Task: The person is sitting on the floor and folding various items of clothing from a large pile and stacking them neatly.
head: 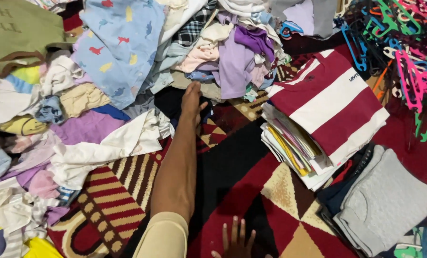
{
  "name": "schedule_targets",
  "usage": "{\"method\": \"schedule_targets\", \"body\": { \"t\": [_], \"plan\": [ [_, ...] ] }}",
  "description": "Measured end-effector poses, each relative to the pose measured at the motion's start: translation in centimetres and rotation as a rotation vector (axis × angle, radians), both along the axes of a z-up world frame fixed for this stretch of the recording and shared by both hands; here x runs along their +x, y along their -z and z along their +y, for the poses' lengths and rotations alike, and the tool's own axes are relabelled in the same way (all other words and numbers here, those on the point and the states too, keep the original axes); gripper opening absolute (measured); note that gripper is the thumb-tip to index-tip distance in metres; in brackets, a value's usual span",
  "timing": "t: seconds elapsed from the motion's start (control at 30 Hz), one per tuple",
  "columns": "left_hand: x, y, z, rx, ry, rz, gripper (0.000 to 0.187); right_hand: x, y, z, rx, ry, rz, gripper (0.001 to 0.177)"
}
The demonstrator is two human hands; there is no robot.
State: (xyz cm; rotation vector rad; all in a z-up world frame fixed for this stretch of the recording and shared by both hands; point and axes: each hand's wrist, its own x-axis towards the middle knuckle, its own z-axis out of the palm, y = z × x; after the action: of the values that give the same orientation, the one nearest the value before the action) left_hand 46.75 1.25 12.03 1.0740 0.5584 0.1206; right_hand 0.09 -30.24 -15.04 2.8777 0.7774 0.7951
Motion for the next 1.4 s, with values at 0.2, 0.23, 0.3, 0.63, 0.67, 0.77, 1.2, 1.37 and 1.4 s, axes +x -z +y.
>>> {"method": "schedule_targets", "body": {
  "t": [0.2, 0.23, 0.3, 0.63, 0.67, 0.77, 1.2, 1.37, 1.4],
  "plan": [
    [0.0, 4.1, 1.8, -0.051, -0.147, -0.078, 0.038, -1.1, -2.2, 0.6, 0.033, 0.033, 0.180, 0.112],
    [-0.9, 4.2, 2.1, -0.108, -0.155, -0.153, 0.039, -1.3, -1.8, 0.5, 0.025, 0.045, 0.224, 0.118],
    [-3.5, 4.4, 2.7, -0.134, -0.176, -0.175, 0.037, -1.2, -3.8, 0.7, 0.045, 0.026, 0.186, 0.116],
    [-20.9, 1.8, 6.8, -0.357, -0.314, -0.342, 0.026, -1.4, -5.2, 0.9, 0.035, 0.011, 0.230, 0.111],
    [-23.9, 1.3, 6.5, -0.353, -0.316, -0.341, 0.026, -1.4, -5.5, 0.7, 0.038, 0.008, 0.232, 0.111],
    [-32.8, 2.0, 4.5, -0.377, -0.371, -0.242, 0.018, -1.3, -6.7, 0.0, 0.061, -0.039, 0.315, 0.107],
    [-52.8, 8.5, -4.4, -0.134, -0.171, 0.347, 0.043, 0.7, -2.5, -6.7, 0.816, 0.215, 0.954, 0.052],
    [-53.4, 5.7, -5.2, -0.025, 0.030, 0.446, 0.034, 1.5, -14.1, -2.6, 0.620, 0.183, 1.254, 0.114],
    [-53.9, 5.5, -5.4, -0.106, 0.240, 0.450, 0.034, 1.6, -13.2, -3.3, 1.306, 0.072, 1.403, 0.092]
  ]
}}
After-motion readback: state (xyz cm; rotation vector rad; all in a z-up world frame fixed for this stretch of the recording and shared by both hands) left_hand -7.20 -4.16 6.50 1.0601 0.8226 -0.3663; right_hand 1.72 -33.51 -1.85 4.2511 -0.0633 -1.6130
